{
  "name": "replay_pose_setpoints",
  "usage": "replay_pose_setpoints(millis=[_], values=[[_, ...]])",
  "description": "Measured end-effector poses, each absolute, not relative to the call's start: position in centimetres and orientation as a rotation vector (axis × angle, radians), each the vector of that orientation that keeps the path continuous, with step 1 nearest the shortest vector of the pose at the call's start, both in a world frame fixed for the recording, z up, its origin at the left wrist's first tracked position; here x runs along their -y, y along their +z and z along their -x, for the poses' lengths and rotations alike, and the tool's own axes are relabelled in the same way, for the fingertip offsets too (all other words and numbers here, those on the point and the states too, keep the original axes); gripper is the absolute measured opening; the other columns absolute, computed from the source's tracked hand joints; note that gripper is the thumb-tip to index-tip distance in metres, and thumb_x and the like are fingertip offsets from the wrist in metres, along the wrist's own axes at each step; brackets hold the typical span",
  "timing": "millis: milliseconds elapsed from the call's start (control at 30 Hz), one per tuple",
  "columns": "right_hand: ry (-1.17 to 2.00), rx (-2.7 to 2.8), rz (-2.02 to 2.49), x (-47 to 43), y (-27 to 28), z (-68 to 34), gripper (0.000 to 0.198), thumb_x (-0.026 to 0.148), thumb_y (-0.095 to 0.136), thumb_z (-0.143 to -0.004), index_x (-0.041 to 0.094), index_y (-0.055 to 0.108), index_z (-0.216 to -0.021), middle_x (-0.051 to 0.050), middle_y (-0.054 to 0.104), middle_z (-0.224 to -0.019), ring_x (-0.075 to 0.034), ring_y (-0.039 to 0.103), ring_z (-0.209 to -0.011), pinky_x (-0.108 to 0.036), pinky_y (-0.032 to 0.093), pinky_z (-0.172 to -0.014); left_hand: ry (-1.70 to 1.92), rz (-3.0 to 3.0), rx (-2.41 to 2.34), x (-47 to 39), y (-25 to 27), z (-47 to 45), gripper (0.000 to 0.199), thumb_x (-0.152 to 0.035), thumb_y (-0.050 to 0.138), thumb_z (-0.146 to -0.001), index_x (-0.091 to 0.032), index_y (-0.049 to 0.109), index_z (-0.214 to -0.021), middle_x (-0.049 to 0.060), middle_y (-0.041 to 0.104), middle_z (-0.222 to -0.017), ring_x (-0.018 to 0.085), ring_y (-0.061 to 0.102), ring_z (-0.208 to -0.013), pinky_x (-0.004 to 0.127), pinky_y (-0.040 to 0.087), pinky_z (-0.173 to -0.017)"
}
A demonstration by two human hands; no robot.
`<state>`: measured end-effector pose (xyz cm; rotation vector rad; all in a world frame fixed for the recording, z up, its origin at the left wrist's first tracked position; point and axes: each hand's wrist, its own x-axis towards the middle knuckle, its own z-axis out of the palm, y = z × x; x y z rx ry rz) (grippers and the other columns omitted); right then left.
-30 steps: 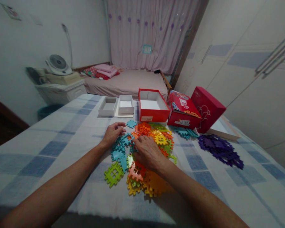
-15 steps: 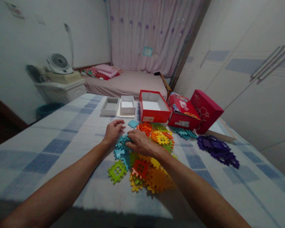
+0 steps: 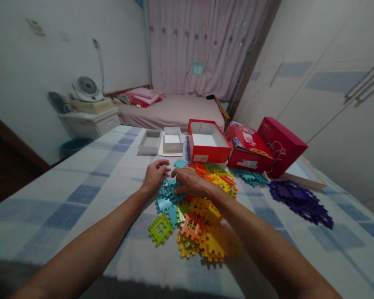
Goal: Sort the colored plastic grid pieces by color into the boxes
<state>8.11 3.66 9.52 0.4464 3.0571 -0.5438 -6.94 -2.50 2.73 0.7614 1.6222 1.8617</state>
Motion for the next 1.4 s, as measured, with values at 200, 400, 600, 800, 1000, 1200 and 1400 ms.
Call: replay_pose_setpoints(millis=[200, 400, 600, 800, 1000, 1200, 1400], values=[[-0.840, -2.999, -0.428, -4.1, 10.1, -10.2, 0.019, 0.019, 0.065, -0.076, 0.015, 0.068, -0.094, -0.004, 0.066, -0.090, -0.016, 0.059, -0.084, -0.027, 0.044, -0.076, 1.867, -0.744, -1.627, 2.4, 2.3, 7.0, 0.027, -0.019, 0.053, -0.066, -0.016, 0.064, -0.091, 0.005, 0.067, -0.087, 0.010, 0.060, -0.062, 0.021, 0.048, -0.053], [-1.386, -2.847, -0.471, -3.7, 11.4, -9.4, 0.021, 0.031, 0.061, -0.081, 0.013, 0.066, -0.091, 0.000, 0.065, -0.078, -0.012, 0.058, -0.069, -0.023, 0.043, -0.064, 1.891, -0.705, -1.641, 2.4, 2.3, 7.3, 0.029, -0.023, 0.052, -0.067, -0.016, 0.064, -0.093, 0.002, 0.065, -0.074, 0.010, 0.057, -0.054, 0.021, 0.045, -0.049], [-0.894, -3.035, -0.457, -1.9, 9.0, -5.8, 0.029, 0.028, 0.066, -0.080, 0.013, 0.065, -0.104, -0.008, 0.066, -0.103, -0.020, 0.058, -0.096, -0.030, 0.042, -0.082, 1.963, -0.712, -1.653, 2.4, 2.7, 8.0, 0.023, -0.021, 0.050, -0.065, -0.017, 0.062, -0.085, 0.003, 0.066, -0.088, 0.011, 0.062, -0.066, 0.021, 0.046, -0.055], [-0.266, -2.929, -0.463, -1.5, 9.4, -5.7, 0.073, 0.052, 0.074, -0.069, 0.017, 0.052, -0.130, -0.017, 0.059, -0.120, -0.032, 0.051, -0.113, -0.042, 0.039, -0.091, 1.964, -0.711, -1.654, 2.2, 2.4, 8.0, 0.025, -0.022, 0.049, -0.065, -0.017, 0.063, -0.086, 0.004, 0.067, -0.090, 0.010, 0.062, -0.066, 0.021, 0.047, -0.058], [-0.146, -2.913, -0.436, -1.3, 10.2, -5.1, 0.062, 0.050, 0.078, -0.066, 0.014, 0.061, -0.113, -0.016, 0.057, -0.114, -0.031, 0.052, -0.106, -0.038, 0.040, -0.087, 1.962, -0.711, -1.637, 2.1, 2.2, 8.0, 0.025, -0.020, 0.050, -0.064, -0.017, 0.063, -0.085, 0.004, 0.067, -0.088, 0.010, 0.061, -0.065, 0.021, 0.047, -0.057], [-0.469, -2.992, -0.382, -1.5, 10.7, -5.9, 0.036, 0.027, 0.075, -0.070, 0.015, 0.060, -0.100, -0.005, 0.058, -0.097, -0.015, 0.051, -0.081, -0.024, 0.039, -0.067, 1.956, -0.706, -1.642, 2.0, 2.1, 8.1, 0.025, -0.021, 0.050, -0.064, -0.017, 0.063, -0.084, 0.004, 0.067, -0.086, 0.010, 0.061, -0.063, 0.021, 0.046, -0.054], [-1.039, -3.050, -0.894, -4.8, 9.6, -4.9, 0.032, 0.024, 0.067, -0.074, 0.013, 0.056, -0.101, -0.001, 0.062, -0.082, -0.012, 0.055, -0.070, -0.022, 0.040, -0.058, 1.935, -0.682, -1.660, 2.1, 2.0, 8.2, 0.027, -0.026, 0.051, -0.065, -0.018, 0.064, -0.088, 0.004, 0.067, -0.082, 0.010, 0.059, -0.058, 0.021, 0.045, -0.051]])
